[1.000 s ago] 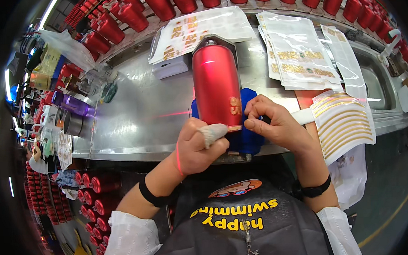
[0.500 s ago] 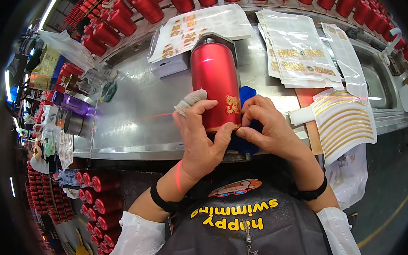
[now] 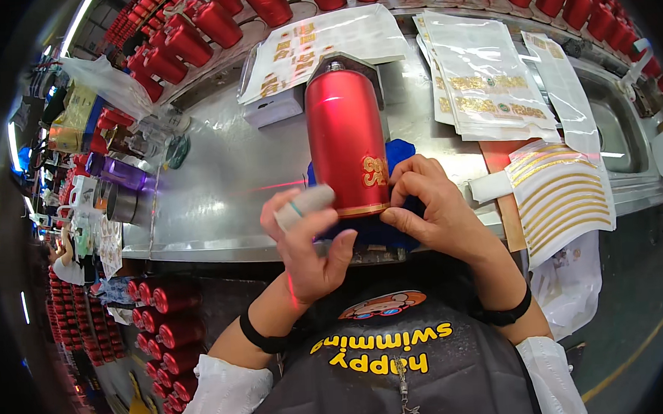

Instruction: Apply gold-colored labels and decorative stickers to red canisters.

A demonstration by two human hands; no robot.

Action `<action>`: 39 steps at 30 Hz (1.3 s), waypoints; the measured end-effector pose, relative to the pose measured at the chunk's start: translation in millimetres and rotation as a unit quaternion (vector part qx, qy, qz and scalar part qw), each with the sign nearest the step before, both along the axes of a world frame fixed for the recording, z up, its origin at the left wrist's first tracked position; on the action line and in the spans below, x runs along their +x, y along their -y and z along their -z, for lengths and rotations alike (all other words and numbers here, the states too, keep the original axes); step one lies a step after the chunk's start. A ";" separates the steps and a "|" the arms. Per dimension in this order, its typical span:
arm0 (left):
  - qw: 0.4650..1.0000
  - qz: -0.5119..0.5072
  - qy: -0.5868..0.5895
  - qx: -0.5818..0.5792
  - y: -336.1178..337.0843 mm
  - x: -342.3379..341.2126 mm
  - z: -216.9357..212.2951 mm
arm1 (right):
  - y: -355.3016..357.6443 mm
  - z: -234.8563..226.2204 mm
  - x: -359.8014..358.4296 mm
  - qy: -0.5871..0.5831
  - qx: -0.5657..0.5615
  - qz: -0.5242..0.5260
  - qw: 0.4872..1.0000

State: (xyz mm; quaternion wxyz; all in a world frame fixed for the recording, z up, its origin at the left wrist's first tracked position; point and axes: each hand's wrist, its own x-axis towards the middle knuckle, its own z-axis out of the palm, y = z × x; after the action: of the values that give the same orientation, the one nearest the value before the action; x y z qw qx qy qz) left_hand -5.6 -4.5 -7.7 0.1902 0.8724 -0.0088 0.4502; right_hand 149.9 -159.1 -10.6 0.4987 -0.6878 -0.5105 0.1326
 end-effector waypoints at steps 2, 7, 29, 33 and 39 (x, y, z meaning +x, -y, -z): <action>0.994 -0.014 -0.015 0.104 -1.4 -7.6 2.8 | -1.1 0.9 -0.5 0.010 0.031 0.002 0.999; 0.961 -0.008 -0.046 0.272 -9.1 -7.6 4.0 | -0.9 3.7 -1.3 0.008 0.031 0.004 0.999; 0.991 -0.029 -0.120 -0.041 7.0 20.3 -13.5 | 0.5 5.8 -8.0 0.020 0.041 0.037 0.998; 0.989 -0.045 -0.134 -0.043 9.6 23.8 -13.9 | 1.1 7.0 -6.7 0.026 0.053 0.035 0.998; 0.988 0.010 -0.105 -0.109 5.4 20.4 -9.6 | 13.1 -1.6 -9.8 -0.014 0.044 0.067 0.997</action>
State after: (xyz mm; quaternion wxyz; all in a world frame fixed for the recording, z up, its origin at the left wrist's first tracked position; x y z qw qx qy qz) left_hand 14.8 -9.9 1.9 0.2887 0.8885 0.0521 0.3529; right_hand 140.1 -172.2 -9.1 0.5432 -0.6959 -0.4619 0.0856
